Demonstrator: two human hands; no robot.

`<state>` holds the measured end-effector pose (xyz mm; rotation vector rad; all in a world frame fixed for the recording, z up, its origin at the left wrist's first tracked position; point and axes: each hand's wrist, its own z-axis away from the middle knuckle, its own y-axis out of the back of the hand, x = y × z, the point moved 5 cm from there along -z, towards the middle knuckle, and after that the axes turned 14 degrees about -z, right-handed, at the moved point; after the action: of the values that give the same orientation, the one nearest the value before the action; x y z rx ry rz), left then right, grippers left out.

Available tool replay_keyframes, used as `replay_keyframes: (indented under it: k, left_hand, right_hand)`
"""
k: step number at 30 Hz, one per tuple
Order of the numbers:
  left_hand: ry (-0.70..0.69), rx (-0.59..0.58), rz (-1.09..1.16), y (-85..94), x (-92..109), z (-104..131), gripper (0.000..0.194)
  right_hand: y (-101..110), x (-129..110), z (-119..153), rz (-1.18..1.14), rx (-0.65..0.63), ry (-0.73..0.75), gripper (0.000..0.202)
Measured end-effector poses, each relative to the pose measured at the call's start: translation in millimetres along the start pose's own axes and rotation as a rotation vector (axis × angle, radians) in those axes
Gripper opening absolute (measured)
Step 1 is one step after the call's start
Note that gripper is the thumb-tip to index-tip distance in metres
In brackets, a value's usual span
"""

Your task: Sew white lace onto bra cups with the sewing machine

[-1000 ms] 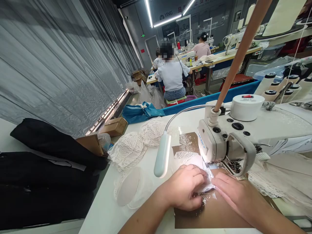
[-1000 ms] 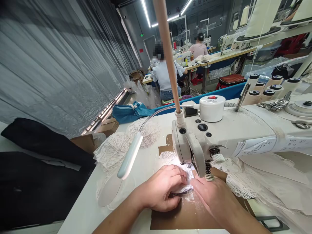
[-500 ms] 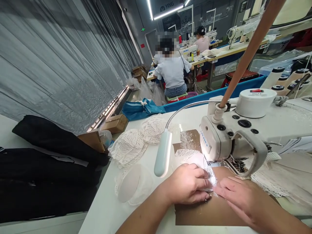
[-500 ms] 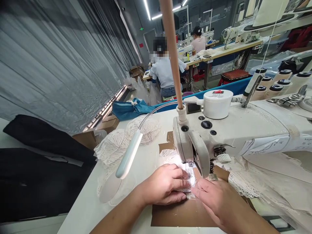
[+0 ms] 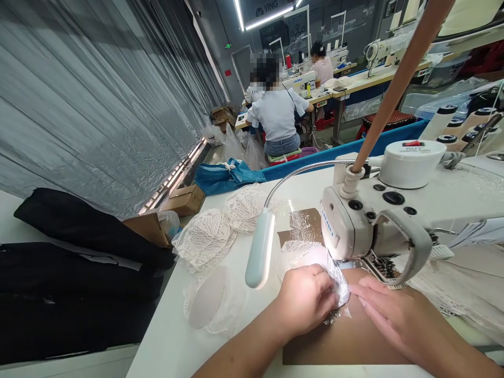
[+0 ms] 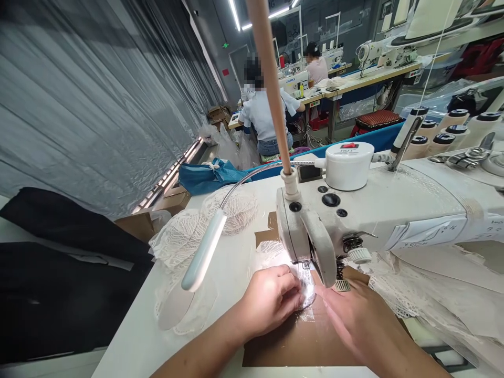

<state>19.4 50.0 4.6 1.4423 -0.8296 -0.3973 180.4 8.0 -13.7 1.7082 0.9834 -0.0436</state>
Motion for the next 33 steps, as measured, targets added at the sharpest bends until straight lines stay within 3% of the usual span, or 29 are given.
replay_keyframes:
  k: [8, 12, 20, 27, 30, 33]
  left_hand:
    - [-0.031, -0.023, -0.200, -6.3, 1.9, -1.8, 0.014]
    - [-0.020, 0.011, -0.133, -5.3, 0.8, -1.9, 0.011]
    - [-0.174, 0.065, -0.058, -6.1, 1.8, 1.5, 0.025]
    - [-0.219, 0.061, -0.203, -3.3, 5.8, 0.3, 0.033]
    - [-0.198, 0.063, -0.226, 1.4, 7.2, 1.0, 0.031]
    - [-0.232, 0.066, -0.246, 4.2, 9.4, 3.2, 0.026]
  right_hand:
    - [5.0, -2.3, -5.5, 0.090, 0.047, -0.016, 0.041]
    - [2.6, -3.3, -5.2, 0.077, 0.018, 0.000, 0.040]
    - [-2.3, 1.7, 0.6, 0.053, -0.022, -0.019, 0.039]
    - [2.3, -1.9, -1.9, 0.093, 0.012, 0.012, 0.038]
    - [-3.6, -4.3, -1.8, 0.055, -0.038, 0.042, 0.040]
    - [-10.0, -4.8, 2.1, 0.060, 0.004, 0.102, 0.041]
